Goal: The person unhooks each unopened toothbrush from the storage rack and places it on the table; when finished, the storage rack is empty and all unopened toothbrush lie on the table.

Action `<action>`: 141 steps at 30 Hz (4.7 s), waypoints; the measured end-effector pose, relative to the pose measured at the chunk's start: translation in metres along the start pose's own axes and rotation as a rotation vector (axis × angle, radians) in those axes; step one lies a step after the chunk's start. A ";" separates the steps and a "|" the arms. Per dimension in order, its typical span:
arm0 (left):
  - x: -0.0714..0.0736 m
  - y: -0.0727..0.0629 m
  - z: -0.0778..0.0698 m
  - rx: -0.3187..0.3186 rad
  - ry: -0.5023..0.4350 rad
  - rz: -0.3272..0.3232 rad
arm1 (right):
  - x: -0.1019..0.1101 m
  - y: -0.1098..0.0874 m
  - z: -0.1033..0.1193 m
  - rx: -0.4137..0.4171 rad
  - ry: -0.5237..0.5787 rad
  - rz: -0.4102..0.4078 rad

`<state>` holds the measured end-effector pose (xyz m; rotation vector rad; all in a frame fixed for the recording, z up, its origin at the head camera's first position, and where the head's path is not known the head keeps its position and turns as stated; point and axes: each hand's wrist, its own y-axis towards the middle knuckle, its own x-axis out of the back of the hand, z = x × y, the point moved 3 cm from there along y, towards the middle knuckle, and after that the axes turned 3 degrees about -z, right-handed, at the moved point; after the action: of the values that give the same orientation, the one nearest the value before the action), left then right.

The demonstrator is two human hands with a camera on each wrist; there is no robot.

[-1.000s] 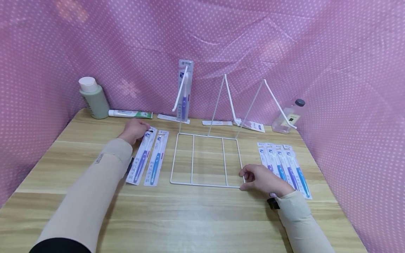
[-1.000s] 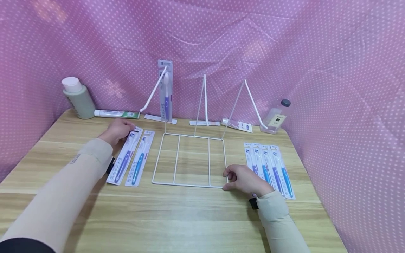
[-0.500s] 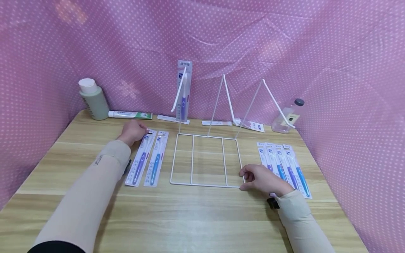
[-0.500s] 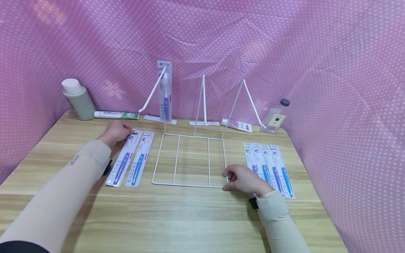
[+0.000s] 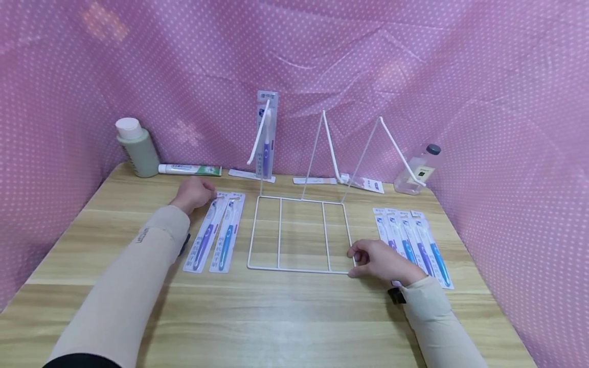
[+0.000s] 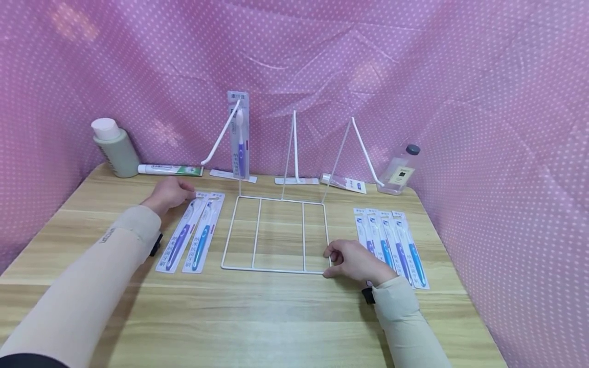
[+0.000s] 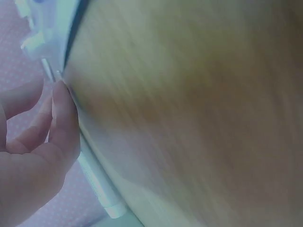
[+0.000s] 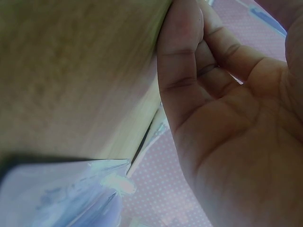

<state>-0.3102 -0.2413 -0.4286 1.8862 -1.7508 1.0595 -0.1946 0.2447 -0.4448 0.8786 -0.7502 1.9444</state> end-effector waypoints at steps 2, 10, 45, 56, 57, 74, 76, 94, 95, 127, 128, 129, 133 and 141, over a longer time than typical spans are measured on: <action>0.002 -0.001 -0.002 0.003 -0.059 -0.009 | 0.000 0.000 0.000 0.007 -0.002 0.000; 0.025 -0.010 -0.051 -0.142 -0.364 -0.074 | 0.001 0.000 0.000 -0.004 -0.001 -0.001; 0.047 -0.029 -0.188 -0.348 -1.049 -0.068 | 0.002 -0.003 0.004 0.004 0.015 0.010; 0.051 -0.031 -0.192 -0.358 -1.024 -0.083 | 0.001 -0.002 0.005 0.015 0.008 0.007; 0.051 -0.031 -0.192 -0.358 -1.024 -0.087 | 0.001 -0.002 0.005 0.016 0.006 0.006; 0.061 -0.046 -0.189 -0.345 -0.818 -0.100 | 0.002 -0.001 0.006 0.008 0.001 0.009; 0.063 -0.050 -0.186 -0.355 -0.794 -0.104 | 0.002 -0.002 0.006 0.010 0.004 0.007; 0.065 -0.096 -0.165 -0.418 -0.734 -0.070 | 0.002 -0.004 0.006 -0.001 0.027 0.004; 0.065 -0.099 -0.164 -0.422 -0.729 -0.068 | 0.002 -0.004 0.006 0.000 0.026 0.005; 0.069 -0.181 -0.116 -0.588 -0.823 0.041 | 0.001 -0.002 0.002 0.013 0.001 0.004; 0.069 -0.182 -0.116 -0.592 -0.826 0.045 | 0.001 -0.002 0.002 0.015 0.002 0.005; 0.069 -0.184 -0.115 -0.595 -0.831 0.047 | 0.001 -0.002 0.001 0.017 0.002 0.006; 0.070 -0.188 -0.116 -0.613 -0.848 0.046 | 0.001 -0.001 0.001 0.019 -0.001 0.004; 0.074 -0.193 -0.124 -0.641 -0.855 0.036 | 0.000 -0.002 0.002 0.001 0.002 0.005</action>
<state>-0.1631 -0.1726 -0.2503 1.9570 -2.1634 -0.4000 -0.1926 0.2442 -0.4429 0.8763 -0.7506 1.9496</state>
